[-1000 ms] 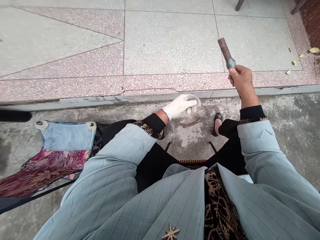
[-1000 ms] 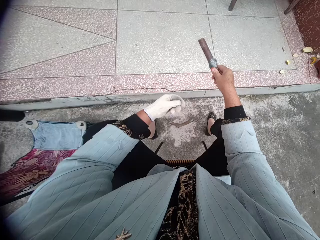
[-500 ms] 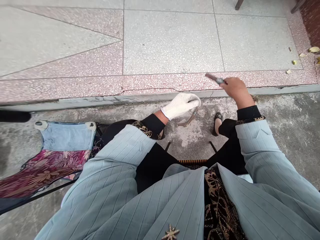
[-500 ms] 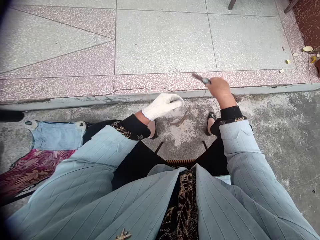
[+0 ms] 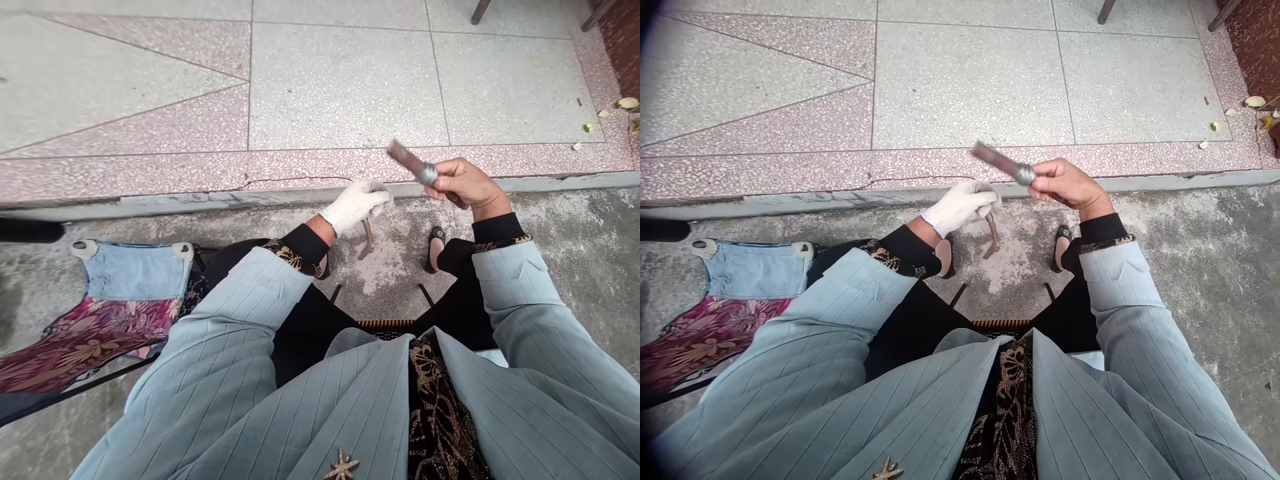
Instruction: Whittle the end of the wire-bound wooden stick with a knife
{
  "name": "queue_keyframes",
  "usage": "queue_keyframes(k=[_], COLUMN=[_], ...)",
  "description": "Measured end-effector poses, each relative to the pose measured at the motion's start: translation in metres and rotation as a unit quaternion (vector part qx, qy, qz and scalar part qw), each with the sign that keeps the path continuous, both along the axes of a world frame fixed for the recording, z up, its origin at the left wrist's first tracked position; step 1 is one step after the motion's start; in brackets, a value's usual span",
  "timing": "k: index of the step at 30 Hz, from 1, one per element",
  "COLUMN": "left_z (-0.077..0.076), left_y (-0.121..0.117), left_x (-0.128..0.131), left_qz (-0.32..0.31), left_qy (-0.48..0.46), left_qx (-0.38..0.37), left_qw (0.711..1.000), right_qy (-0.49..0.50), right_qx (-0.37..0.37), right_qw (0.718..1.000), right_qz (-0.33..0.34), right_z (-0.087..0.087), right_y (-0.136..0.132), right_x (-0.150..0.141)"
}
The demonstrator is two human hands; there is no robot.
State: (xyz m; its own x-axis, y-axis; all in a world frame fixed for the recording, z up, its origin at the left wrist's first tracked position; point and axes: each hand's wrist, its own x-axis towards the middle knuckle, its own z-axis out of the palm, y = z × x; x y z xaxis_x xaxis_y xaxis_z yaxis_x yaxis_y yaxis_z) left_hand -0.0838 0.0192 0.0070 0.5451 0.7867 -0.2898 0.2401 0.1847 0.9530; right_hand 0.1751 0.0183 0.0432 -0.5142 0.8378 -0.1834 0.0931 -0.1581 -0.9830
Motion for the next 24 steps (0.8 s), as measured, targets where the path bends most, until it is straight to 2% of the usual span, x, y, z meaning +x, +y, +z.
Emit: queue_keyframes(k=[2,4,7,10,12,14,16,18,20,24], left_z=[0.001,0.003,0.004,0.002,-0.002,-0.005,-0.006,-0.006,-0.005,-0.005], left_y=[-0.003,-0.005,-0.006,-0.006,-0.007,-0.009,-0.011,-0.013,-0.014,-0.016], left_x=[0.004,0.006,0.008,0.008,0.008,0.007,0.007,0.007,0.008,0.011], left_qz=[-0.012,-0.012,-0.028,-0.044,-0.048,-0.055,-0.059,-0.055,-0.054,-0.027], left_qy=[-0.009,-0.025,-0.043,-0.039,-0.030,-0.035,-0.055,-0.070,-0.067,-0.045], left_qx=[-0.009,-0.009,0.005,0.033,0.046,0.041,0.020,0.003,0.001,-0.004], left_qw=[1.000,1.000,0.999,0.998,0.997,0.997,0.997,0.996,0.996,0.999], right_qy=[0.018,0.010,-0.065,-0.227,-0.282,-0.221,-0.088,0.011,0.033,0.014], right_qx=[0.003,-0.005,0.001,0.073,0.111,0.069,-0.029,-0.102,-0.127,-0.108], right_qw=[0.993,0.984,0.973,0.944,0.924,0.944,0.968,0.970,0.970,0.974], right_qz=[-0.117,-0.178,-0.220,-0.230,-0.231,-0.236,-0.233,-0.219,-0.202,-0.200], right_z=[-0.004,-0.011,-0.024,-0.036,-0.040,-0.041,-0.038,-0.035,-0.032,-0.030], right_y=[-0.001,0.002,0.008,0.010,0.009,0.007,0.004,0.001,-0.001,-0.002], right_x=[-0.009,-0.017,-0.025,-0.033,-0.039,-0.044,-0.049,-0.052,-0.054,-0.057])
